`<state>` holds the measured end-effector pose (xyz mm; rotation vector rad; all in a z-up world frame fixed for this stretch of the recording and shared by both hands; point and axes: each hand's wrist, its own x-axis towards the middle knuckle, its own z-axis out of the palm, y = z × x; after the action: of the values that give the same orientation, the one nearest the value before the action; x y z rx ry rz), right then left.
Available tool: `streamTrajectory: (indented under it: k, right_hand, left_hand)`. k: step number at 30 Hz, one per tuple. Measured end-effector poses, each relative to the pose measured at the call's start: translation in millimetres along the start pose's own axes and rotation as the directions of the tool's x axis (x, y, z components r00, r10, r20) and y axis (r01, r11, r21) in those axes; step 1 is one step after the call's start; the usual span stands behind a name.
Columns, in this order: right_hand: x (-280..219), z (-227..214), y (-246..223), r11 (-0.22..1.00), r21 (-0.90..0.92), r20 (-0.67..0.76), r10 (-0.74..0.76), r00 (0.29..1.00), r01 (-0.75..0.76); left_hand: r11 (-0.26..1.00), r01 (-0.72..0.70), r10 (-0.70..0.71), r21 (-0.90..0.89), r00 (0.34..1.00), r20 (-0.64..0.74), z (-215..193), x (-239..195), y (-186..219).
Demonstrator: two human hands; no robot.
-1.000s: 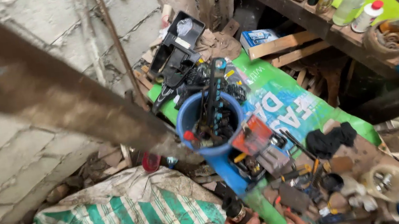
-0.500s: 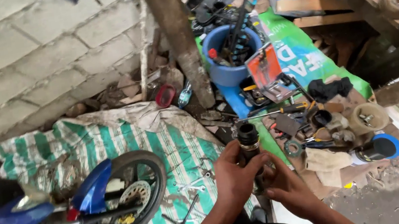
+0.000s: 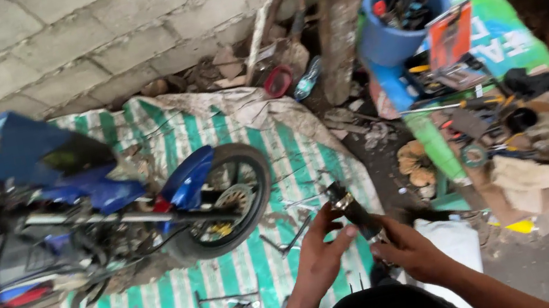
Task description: The person works on the handlebars of a blue motorcycle, using a spray can to lubricate the right handlebar grip. They then remove the grip, retrieve a new grip from a nearby table, and install it onto the handlebar, securing it in place.
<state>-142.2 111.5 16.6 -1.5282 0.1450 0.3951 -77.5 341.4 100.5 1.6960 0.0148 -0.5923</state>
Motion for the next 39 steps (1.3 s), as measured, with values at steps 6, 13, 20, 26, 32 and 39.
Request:
streamTrajectory:
  k: [6, 13, 20, 26, 32, 39]
  right_hand:
    - [19, 149, -47, 0.911, -0.321, -0.082, 0.247, 0.966, -0.26]
    - [32, 280, -70, 0.92, -0.313, 0.232, 0.316, 0.92, -0.237]
    - [75, 358, -60, 0.862, -0.447, 0.357, 0.418, 0.836, -0.24]
    - [107, 412, -47, 0.876, -0.2, 0.483, 0.478, 0.734, -0.438]
    - [139, 450, -78, 0.716, -0.072, 0.532, 0.616, 0.581, -0.694]
    - [164, 464, -108, 0.73, -0.146, 0.489, 0.64, 0.593, -0.668]
  left_hand:
    - [0.848, 0.358, -0.489, -0.39, 0.813, -0.317, -161, -131, -81]
    - [0.744, 0.278, -0.615, -0.608, 0.64, -0.461, -261, -248, -148]
    - [0.73, 0.073, -0.559, -0.68, 0.636, -0.532, -275, -264, -181]
    - [0.734, 0.119, -0.554, -0.668, 0.675, -0.488, -309, -294, -178]
    - [0.658, 0.145, -0.649, -0.739, 0.607, -0.459, -372, -285, -177]
    - [0.848, 0.215, -0.49, -0.484, 0.666, -0.563, -460, -225, -180]
